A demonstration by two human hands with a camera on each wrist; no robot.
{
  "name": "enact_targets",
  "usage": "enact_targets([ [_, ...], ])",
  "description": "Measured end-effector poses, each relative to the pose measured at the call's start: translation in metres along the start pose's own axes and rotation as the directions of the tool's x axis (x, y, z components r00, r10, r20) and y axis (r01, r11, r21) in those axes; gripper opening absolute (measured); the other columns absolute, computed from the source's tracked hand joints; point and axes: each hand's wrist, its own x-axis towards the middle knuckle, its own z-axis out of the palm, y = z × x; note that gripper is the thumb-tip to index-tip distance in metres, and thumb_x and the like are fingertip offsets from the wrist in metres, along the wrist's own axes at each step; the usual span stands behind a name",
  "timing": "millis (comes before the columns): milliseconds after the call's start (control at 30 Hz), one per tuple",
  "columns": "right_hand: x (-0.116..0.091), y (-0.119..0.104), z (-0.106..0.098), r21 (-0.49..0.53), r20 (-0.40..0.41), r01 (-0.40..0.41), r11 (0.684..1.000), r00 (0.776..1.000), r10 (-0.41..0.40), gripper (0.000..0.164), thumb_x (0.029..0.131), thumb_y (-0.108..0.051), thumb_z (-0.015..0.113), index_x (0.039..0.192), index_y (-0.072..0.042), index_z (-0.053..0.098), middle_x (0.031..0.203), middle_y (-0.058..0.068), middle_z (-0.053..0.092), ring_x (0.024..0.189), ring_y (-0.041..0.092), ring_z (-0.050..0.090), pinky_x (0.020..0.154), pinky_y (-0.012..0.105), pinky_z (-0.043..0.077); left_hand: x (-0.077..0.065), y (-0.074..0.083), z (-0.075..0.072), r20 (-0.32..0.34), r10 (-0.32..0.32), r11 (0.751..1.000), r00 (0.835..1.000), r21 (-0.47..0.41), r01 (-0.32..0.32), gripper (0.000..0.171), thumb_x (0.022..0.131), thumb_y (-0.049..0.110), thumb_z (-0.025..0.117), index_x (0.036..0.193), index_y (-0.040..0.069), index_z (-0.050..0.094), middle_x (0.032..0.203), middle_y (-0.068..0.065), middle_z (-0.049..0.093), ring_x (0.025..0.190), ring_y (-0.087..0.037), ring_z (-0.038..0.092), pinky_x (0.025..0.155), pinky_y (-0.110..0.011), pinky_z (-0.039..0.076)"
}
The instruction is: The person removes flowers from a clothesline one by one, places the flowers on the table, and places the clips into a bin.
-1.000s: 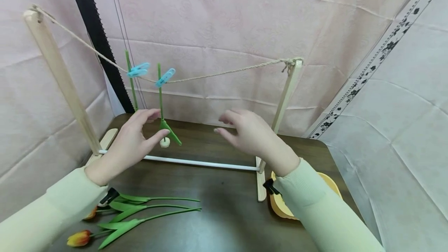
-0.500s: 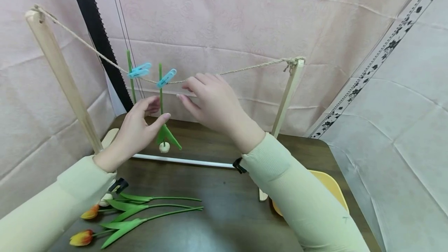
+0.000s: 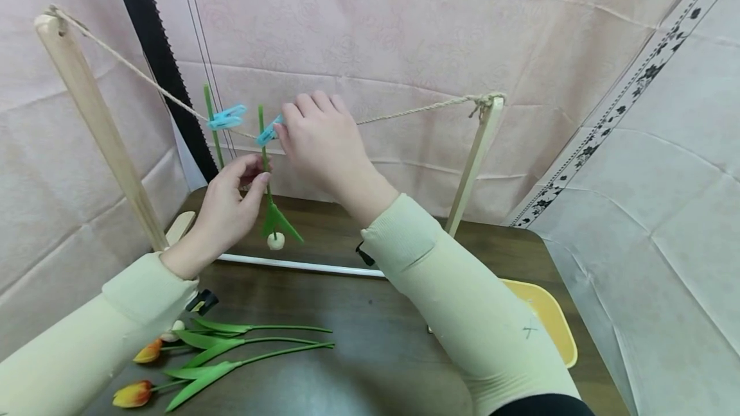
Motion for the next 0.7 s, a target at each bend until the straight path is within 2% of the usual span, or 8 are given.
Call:
enact_targets([
  [67, -0.001, -0.001, 0.001, -0.012, 0.019, -0.008, 1.0, 1.0, 0.008, 0.027, 0.101, -0.025, 0.046, 0.105, -0.006, 0.065, 0.095, 0.005, 0.064, 0.098, 0.025, 0.056, 0.086, 0.035, 0.04, 0.0, 0.001, 0.001, -0.009, 0.002, 1.0, 1.0, 0.001, -0.002, 0.024, 0.1, 0.012, 0.052, 0.12, -0.001, 0.057, 0.111, -0.013, 0.06, 0.103, -0.026, 0.057, 0.089, -0.045, 0.047],
  [167, -0.003, -0.003, 0.0, -0.001, 0.006, -0.006, 1.0, 1.0, 0.006, 0.026, 0.102, -0.024, 0.045, 0.103, -0.007, 0.065, 0.092, 0.004, 0.063, 0.097, 0.025, 0.056, 0.086, 0.035, 0.039, 0.0, 0.002, 0.001, -0.016, 0.006, 1.0, 1.0, -0.003, -0.006, 0.021, 0.1, 0.011, 0.052, 0.117, 0.0, 0.059, 0.11, -0.012, 0.061, 0.102, -0.026, 0.058, 0.088, -0.044, 0.048],
  [467, -0.008, -0.008, -0.002, 0.079, -0.072, 0.02, 0.997, 0.997, -0.014, 0.021, 0.1, -0.025, 0.053, 0.1, -0.008, 0.063, 0.09, 0.002, 0.064, 0.089, 0.024, 0.055, 0.077, 0.035, 0.037, -0.003, 0.003, 0.002, -0.043, 0.032, 0.997, 0.999, -0.069, -0.035, 0.018, 0.099, 0.009, 0.055, 0.114, 0.0, 0.059, 0.105, -0.009, 0.062, 0.094, -0.019, 0.06, 0.08, -0.037, 0.051],
  [700, -0.01, -0.011, -0.004, 0.132, -0.116, 0.063, 0.989, 0.992, -0.047, 0.016, 0.097, -0.023, 0.059, 0.093, -0.008, 0.062, 0.086, 0.001, 0.063, 0.087, 0.022, 0.054, 0.078, 0.035, 0.036, -0.004, 0.002, 0.002, -0.03, 0.034, 0.998, 0.999, -0.046, -0.036, 0.015, 0.099, 0.008, 0.055, 0.112, 0.002, 0.059, 0.105, -0.009, 0.063, 0.091, -0.018, 0.061, 0.075, -0.035, 0.05],
])
